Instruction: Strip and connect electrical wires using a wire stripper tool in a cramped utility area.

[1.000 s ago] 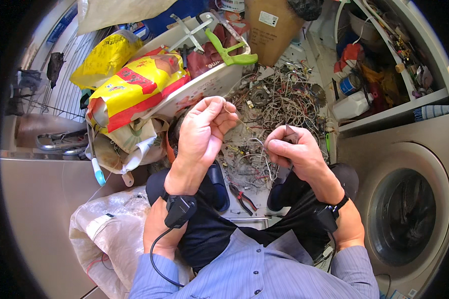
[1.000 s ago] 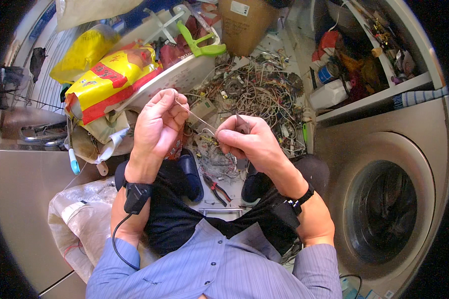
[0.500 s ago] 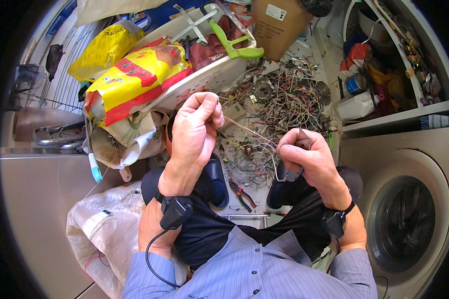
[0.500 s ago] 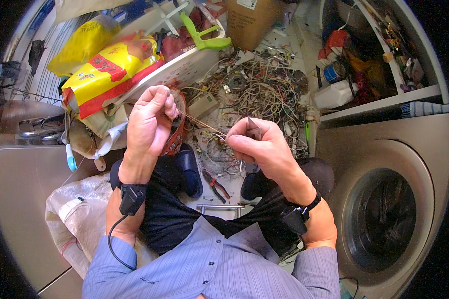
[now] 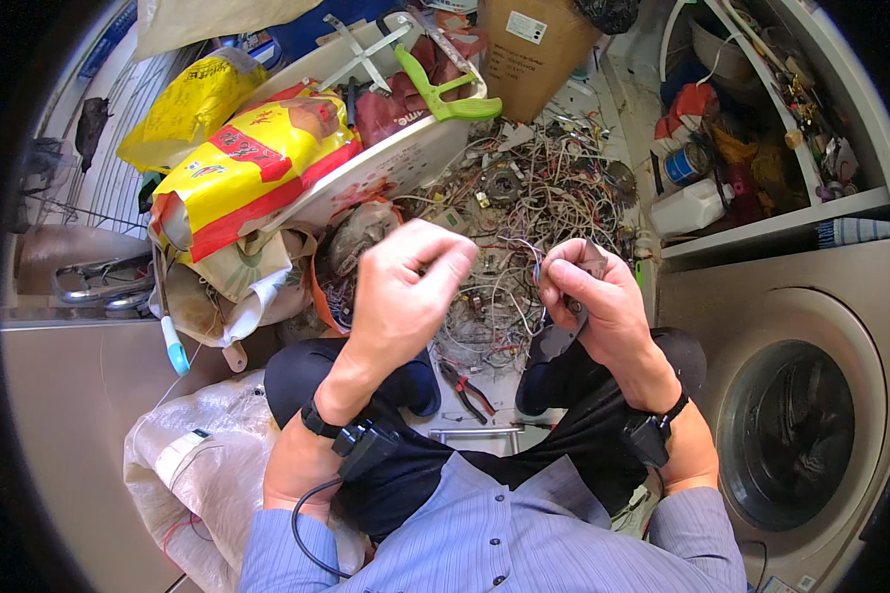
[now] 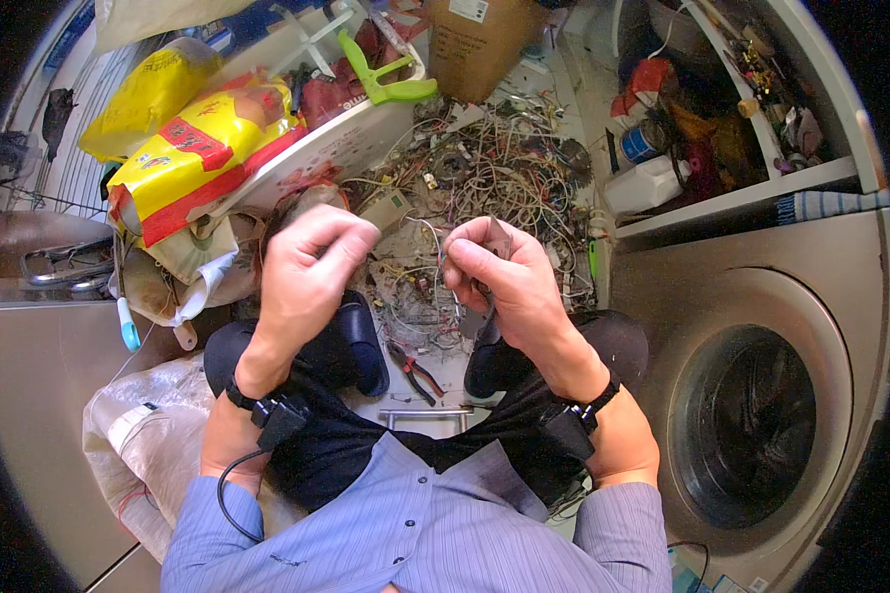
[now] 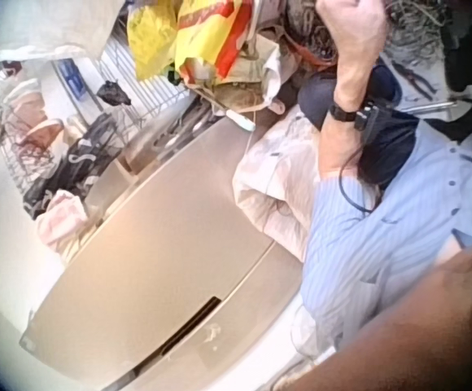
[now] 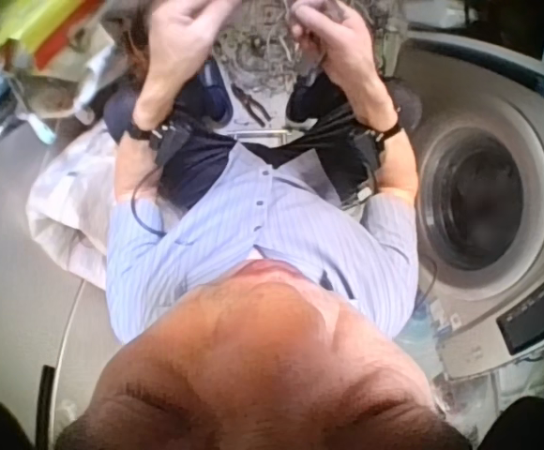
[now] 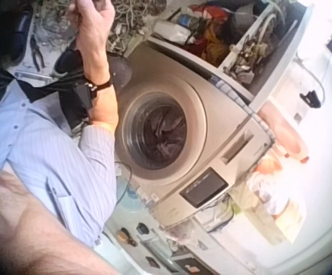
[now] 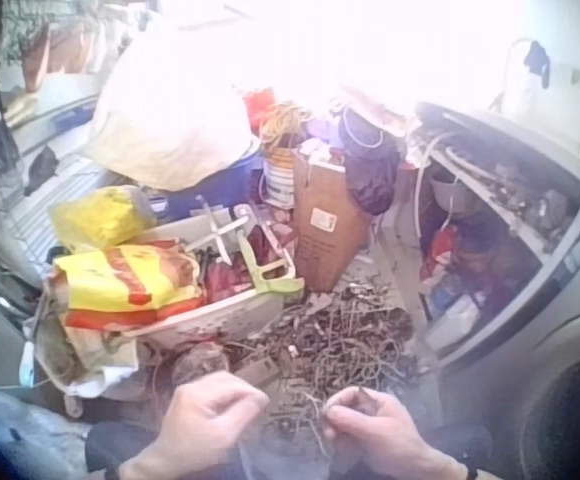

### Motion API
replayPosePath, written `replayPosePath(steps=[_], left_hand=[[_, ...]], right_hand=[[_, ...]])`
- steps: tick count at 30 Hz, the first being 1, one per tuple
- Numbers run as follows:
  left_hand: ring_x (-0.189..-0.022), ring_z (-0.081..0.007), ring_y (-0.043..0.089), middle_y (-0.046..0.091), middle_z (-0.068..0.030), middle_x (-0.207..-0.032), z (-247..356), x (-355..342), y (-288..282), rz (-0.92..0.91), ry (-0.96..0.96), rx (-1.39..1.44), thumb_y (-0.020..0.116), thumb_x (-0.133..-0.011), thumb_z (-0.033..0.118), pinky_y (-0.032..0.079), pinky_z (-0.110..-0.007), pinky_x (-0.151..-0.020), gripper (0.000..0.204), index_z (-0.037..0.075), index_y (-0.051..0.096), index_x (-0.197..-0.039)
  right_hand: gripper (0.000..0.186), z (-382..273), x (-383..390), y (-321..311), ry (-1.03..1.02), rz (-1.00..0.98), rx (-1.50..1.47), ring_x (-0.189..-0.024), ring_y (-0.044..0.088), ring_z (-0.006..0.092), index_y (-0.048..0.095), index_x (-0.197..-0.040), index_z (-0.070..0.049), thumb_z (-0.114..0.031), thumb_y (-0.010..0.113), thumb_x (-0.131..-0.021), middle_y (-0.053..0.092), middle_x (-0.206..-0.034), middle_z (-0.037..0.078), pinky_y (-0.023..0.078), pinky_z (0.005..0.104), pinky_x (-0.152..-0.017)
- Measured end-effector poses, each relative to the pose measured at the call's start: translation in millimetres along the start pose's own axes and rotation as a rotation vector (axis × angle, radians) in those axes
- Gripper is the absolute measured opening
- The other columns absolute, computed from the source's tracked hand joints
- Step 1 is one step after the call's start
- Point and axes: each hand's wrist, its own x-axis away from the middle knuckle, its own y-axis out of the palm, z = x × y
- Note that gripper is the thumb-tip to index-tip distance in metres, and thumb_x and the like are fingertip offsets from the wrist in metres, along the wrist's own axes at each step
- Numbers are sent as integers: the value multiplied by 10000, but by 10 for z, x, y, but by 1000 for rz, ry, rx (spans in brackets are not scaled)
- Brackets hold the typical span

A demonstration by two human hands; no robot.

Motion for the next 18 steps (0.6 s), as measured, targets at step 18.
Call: replayPosePath(steps=[18], left_hand=[[-883,-142,689,747,-98,-958,-112,145,455,-269,-394,673,700,-948,95,544,-294,-830,211,-25,681,-1121]], right_hand=[[107,8,-20,28,-112,103,-3,-561,507,69,626,-998,-39,-145,638,-999,662,-806,35,360,213,-487]])
